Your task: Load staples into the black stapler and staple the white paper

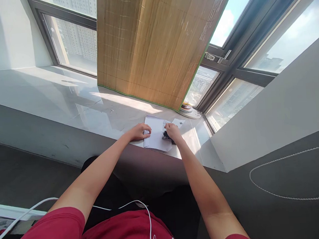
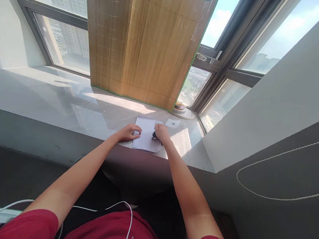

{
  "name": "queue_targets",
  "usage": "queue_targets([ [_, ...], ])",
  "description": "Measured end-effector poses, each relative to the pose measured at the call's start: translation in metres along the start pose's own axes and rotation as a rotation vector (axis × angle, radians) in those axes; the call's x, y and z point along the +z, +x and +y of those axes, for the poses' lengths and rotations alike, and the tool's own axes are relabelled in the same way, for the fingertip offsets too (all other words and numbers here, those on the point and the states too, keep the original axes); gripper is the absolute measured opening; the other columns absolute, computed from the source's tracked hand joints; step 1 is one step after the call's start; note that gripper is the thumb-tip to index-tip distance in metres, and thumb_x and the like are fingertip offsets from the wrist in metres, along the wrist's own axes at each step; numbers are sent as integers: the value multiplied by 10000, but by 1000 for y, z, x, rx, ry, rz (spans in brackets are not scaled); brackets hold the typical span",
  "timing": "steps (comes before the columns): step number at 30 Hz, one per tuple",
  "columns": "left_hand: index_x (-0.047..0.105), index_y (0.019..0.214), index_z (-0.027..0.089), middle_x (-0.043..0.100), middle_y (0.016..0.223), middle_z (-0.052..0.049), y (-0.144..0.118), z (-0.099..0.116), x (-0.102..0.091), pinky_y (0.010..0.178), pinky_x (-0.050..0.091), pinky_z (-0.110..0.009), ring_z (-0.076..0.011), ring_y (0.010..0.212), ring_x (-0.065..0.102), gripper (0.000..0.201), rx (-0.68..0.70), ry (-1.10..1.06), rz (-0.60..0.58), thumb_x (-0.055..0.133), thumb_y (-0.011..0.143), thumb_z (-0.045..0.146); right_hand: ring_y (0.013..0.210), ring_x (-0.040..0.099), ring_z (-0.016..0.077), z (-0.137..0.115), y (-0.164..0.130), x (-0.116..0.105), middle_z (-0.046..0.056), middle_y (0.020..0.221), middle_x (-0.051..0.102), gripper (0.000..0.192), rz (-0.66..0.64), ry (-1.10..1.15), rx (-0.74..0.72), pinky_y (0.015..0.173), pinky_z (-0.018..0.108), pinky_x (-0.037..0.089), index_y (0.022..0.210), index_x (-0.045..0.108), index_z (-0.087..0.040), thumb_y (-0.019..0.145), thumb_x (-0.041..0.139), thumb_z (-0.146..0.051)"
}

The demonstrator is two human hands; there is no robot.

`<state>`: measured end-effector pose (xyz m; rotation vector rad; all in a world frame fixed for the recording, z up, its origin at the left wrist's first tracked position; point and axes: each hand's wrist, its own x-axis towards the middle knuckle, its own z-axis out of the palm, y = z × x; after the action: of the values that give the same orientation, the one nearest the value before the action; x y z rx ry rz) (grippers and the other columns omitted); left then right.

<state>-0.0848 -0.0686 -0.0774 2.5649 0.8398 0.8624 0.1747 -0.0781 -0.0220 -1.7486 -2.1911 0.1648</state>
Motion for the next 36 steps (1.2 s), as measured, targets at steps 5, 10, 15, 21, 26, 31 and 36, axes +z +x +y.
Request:
queue_targets([
  [5, 776, 881, 226, 784, 1073, -56, 0, 2, -1, 1032, 472, -365, -226, 1019, 702, 127, -7, -37, 15, 700, 866, 327, 994, 644, 245, -9, -3, -5, 115, 1029, 759, 427, -48, 73, 27, 916, 317, 441, 933, 730, -186, 1036, 322, -260],
  [10, 781, 907, 240, 778, 1104, -43, -1, 0, 1, 1039, 464, -355, -229, 1052, 687, 128, -34, -1, 7, 689, 868, 320, 1109, 628, 282, -22, -6, 0, 122, 1148, 736, 460, -152, 3, 111, 918, 359, 455, 961, 730, -209, 1063, 293, -310],
  [15, 781, 930, 247, 769, 1092, -35, -2, -3, 2, 1042, 457, -358, -232, 1055, 675, 123, -31, 8, 15, 678, 872, 280, 1198, 582, 327, -29, -6, 8, 167, 1220, 702, 445, -137, -74, 126, 979, 439, 450, 1047, 742, -193, 1052, 310, -302],
  [21, 779, 919, 231, 759, 1073, -48, -2, -2, 2, 1028, 464, -357, -239, 1043, 666, 123, -42, 22, 11, 672, 866, 258, 1203, 565, 335, -32, -9, 12, 187, 1245, 676, 469, -112, -123, 131, 1020, 502, 432, 1104, 746, -190, 1052, 288, -282],
  [26, 777, 925, 231, 753, 1072, -45, -2, -2, 1, 1021, 462, -351, -236, 1039, 661, 122, -54, 33, 8, 673, 868, 260, 1222, 551, 348, -35, -11, 11, 188, 1270, 663, 482, -122, -144, 148, 1023, 523, 420, 1126, 735, -189, 1055, 264, -265],
  [31, 776, 938, 224, 747, 1079, -49, -3, -1, 1, 1016, 462, -353, -233, 1044, 657, 137, -51, 46, 2, 663, 874, 266, 1233, 534, 355, -39, -13, 13, 193, 1280, 647, 507, -94, -221, 147, 1031, 539, 402, 1145, 728, -179, 1061, 238, -277],
  [36, 768, 944, 222, 739, 1087, -52, -2, -1, -1, 998, 469, -354, -228, 1039, 653, 149, -44, 63, -8, 647, 886, 286, 1276, 508, 349, -44, -16, 17, 182, 1325, 626, 515, -66, -295, 154, 1057, 543, 378, 1220, 702, -191, 1070, 221, -297],
])
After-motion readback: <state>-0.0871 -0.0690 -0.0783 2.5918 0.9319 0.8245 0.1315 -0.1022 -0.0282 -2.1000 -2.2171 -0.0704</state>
